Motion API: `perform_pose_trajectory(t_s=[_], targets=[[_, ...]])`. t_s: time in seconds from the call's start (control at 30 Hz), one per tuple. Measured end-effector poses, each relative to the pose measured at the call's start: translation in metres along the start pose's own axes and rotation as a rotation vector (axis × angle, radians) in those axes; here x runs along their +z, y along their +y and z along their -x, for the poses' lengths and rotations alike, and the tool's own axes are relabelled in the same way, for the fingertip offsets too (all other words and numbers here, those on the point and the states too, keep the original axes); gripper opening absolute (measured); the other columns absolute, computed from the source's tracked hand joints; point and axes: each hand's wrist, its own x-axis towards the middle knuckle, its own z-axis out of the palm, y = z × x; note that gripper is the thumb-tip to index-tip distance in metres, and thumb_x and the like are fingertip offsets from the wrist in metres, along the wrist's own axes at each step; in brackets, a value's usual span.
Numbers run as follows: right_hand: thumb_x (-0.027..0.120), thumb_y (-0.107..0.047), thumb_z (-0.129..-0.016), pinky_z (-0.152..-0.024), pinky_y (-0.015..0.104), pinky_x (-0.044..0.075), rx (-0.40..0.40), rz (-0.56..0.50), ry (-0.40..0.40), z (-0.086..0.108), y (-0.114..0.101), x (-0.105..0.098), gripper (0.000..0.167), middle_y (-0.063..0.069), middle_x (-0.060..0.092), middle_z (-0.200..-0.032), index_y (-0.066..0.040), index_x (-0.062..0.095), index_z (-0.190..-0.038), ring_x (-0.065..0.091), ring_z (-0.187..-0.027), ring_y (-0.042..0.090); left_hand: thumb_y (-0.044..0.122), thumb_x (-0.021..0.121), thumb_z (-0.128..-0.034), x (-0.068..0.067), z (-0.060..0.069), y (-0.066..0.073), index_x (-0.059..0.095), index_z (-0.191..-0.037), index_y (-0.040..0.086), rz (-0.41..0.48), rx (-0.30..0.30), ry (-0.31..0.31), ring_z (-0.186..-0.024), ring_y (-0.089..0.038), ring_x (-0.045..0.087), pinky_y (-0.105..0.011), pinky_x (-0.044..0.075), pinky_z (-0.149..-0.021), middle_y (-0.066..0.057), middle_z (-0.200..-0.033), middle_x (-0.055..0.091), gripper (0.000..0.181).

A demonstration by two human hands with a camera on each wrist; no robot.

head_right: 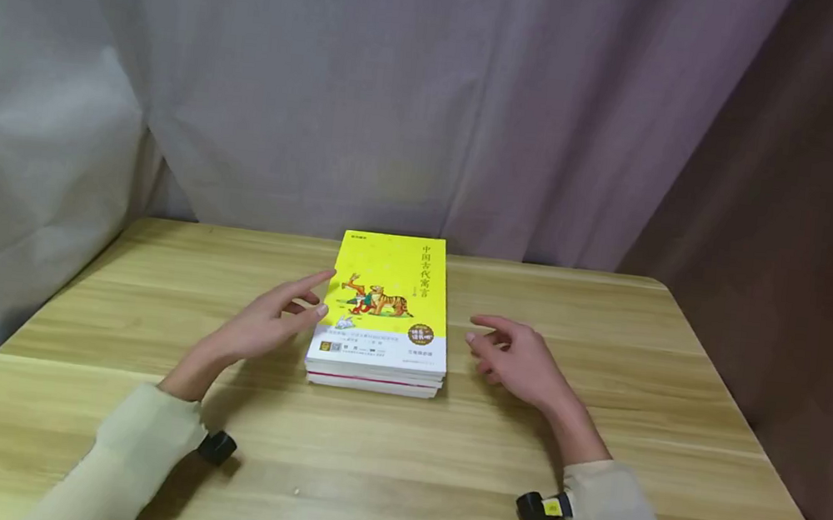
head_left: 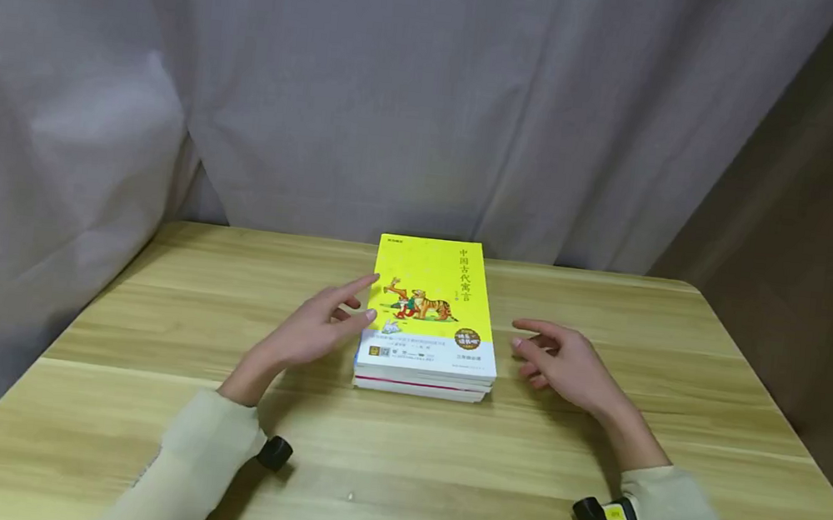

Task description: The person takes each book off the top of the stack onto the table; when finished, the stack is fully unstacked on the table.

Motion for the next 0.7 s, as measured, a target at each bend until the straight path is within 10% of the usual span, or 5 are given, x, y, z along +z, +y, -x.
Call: perform_pose_trajectory(t_s=[0.2,0.7], targets=[[0.056,-0.028,-0.111,-0.077,0.043,0.067,0.047,-0.343,-0.148,-0.001,-0.005,0.015,0.062,0.034,0.059,-0.141,-0.002,0.036,-0.163,0.076,-0.093,0.022,0.045,0.060,-0.1063,0.010,-0.019,0.000,0.039,-0.165,0.027,0.009,-0.021,0.015,-0.110,-0.028,0.060,-0.040,0.050,-0.088,-0.013,-0.125,0.063,0.065],[0.060,-0.025,-0.109,-0.076,0.044,0.067,0.032,-0.376,-0.148,-0.008,-0.012,0.033,0.065,0.031,0.057,-0.138,-0.016,0.033,-0.167,0.074,-0.093,0.027,0.036,0.066,-0.1043,0.003,-0.017,-0.003,0.039,-0.165,0.019,0.039,-0.049,0.033,-0.095,-0.024,0.052,-0.032,0.045,-0.073,-0.013,-0.106,0.058,0.069]])
